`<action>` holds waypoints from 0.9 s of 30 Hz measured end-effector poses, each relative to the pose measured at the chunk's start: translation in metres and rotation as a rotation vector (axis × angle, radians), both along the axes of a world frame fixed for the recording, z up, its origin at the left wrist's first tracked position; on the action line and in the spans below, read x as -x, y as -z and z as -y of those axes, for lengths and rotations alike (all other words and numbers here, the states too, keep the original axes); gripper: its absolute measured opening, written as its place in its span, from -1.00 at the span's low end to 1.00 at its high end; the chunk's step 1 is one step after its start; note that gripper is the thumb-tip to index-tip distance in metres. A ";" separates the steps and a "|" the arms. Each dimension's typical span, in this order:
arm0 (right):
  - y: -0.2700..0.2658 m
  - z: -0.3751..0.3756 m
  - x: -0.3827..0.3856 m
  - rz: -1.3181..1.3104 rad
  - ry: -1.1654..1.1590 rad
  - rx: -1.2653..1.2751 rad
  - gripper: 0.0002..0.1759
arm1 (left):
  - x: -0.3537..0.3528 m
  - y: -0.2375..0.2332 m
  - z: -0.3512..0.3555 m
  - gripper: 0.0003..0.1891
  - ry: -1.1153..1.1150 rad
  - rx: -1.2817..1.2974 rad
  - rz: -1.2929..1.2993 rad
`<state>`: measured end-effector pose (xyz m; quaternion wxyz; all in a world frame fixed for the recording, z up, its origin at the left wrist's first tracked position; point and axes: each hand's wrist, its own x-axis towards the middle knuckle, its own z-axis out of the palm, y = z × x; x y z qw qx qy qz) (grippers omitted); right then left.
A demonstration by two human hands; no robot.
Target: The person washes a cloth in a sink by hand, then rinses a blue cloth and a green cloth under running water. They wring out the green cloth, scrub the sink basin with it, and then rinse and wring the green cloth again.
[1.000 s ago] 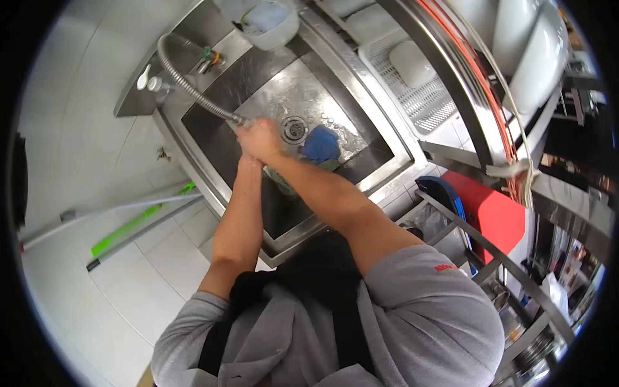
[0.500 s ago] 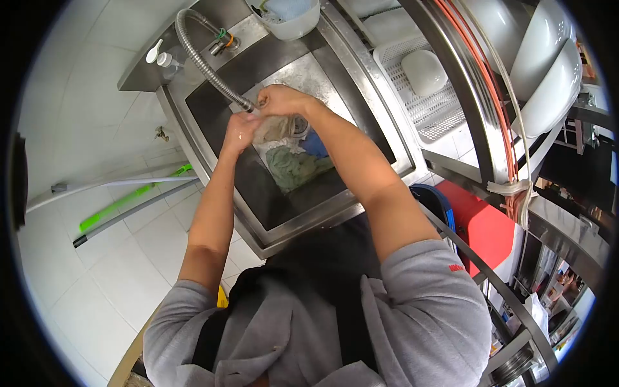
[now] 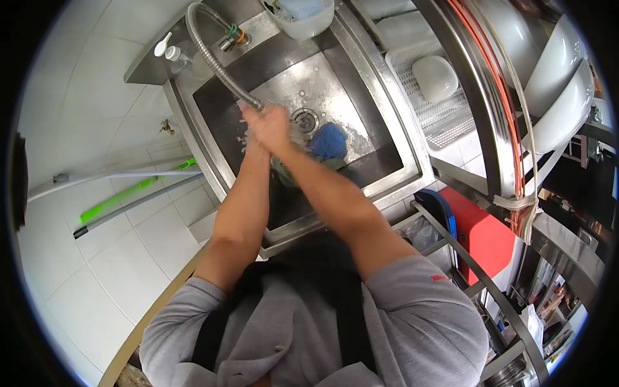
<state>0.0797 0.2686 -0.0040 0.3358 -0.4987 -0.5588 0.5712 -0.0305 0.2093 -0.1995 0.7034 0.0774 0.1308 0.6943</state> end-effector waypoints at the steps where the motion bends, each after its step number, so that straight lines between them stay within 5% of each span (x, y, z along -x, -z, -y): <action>1: 0.017 -0.005 0.001 0.140 -0.002 -0.237 -0.71 | -0.023 -0.058 -0.008 -0.66 -0.123 0.310 -0.140; 3: -0.006 -0.025 -0.012 0.064 -0.060 -0.238 -0.80 | -0.073 -0.188 -0.026 -0.61 -0.252 1.029 -0.395; 5: -0.038 -0.004 -0.010 0.183 -0.065 0.109 -0.84 | -0.070 -0.177 -0.028 -0.74 -0.154 0.866 -0.365; 6: -0.044 0.012 -0.009 0.336 -0.015 -0.170 -0.74 | -0.068 -0.180 -0.029 -0.71 -0.123 0.805 -0.280; 9: -0.016 -0.018 -0.026 0.185 -0.031 -0.384 -0.76 | -0.061 -0.187 -0.033 -0.64 -0.045 0.688 -0.129; 11: 0.002 -0.059 -0.036 0.280 -0.134 -0.166 -0.64 | -0.057 -0.197 -0.036 -0.52 0.280 0.789 -0.491; 12: 0.012 -0.075 -0.037 0.042 -0.163 0.009 -0.56 | -0.057 -0.230 -0.040 -0.45 0.368 0.729 -0.508; 13: 0.019 -0.080 -0.040 -0.198 -0.189 0.188 -0.47 | -0.057 -0.243 -0.038 -0.45 0.366 0.732 -0.509; 15: 0.026 -0.063 -0.062 -0.167 -0.330 0.128 -0.45 | -0.052 -0.256 -0.039 -0.51 0.149 0.710 -1.143; 17: 0.011 -0.058 -0.079 -0.125 -0.463 0.063 -0.42 | -0.027 -0.221 -0.031 -0.54 0.024 0.568 -0.902; 19: -0.025 -0.067 -0.090 0.307 -0.939 0.206 -0.44 | -0.019 -0.206 -0.022 -0.57 -0.095 0.436 -0.653; 21: 0.001 -0.075 -0.088 0.281 -0.871 0.243 -0.49 | -0.015 -0.207 -0.014 -0.63 -0.284 0.559 -0.316; 23: -0.011 -0.070 -0.085 -0.458 -0.462 0.334 -0.59 | -0.016 -0.155 -0.008 -0.65 -0.329 0.798 -0.287; 25: -0.016 -0.036 -0.044 -0.515 -0.271 0.314 -0.70 | -0.041 -0.145 -0.024 -0.67 -0.389 0.963 -0.284; 27: -0.004 -0.005 -0.014 -0.248 0.009 0.277 -0.74 | -0.013 -0.051 -0.022 -0.69 -0.079 0.103 0.019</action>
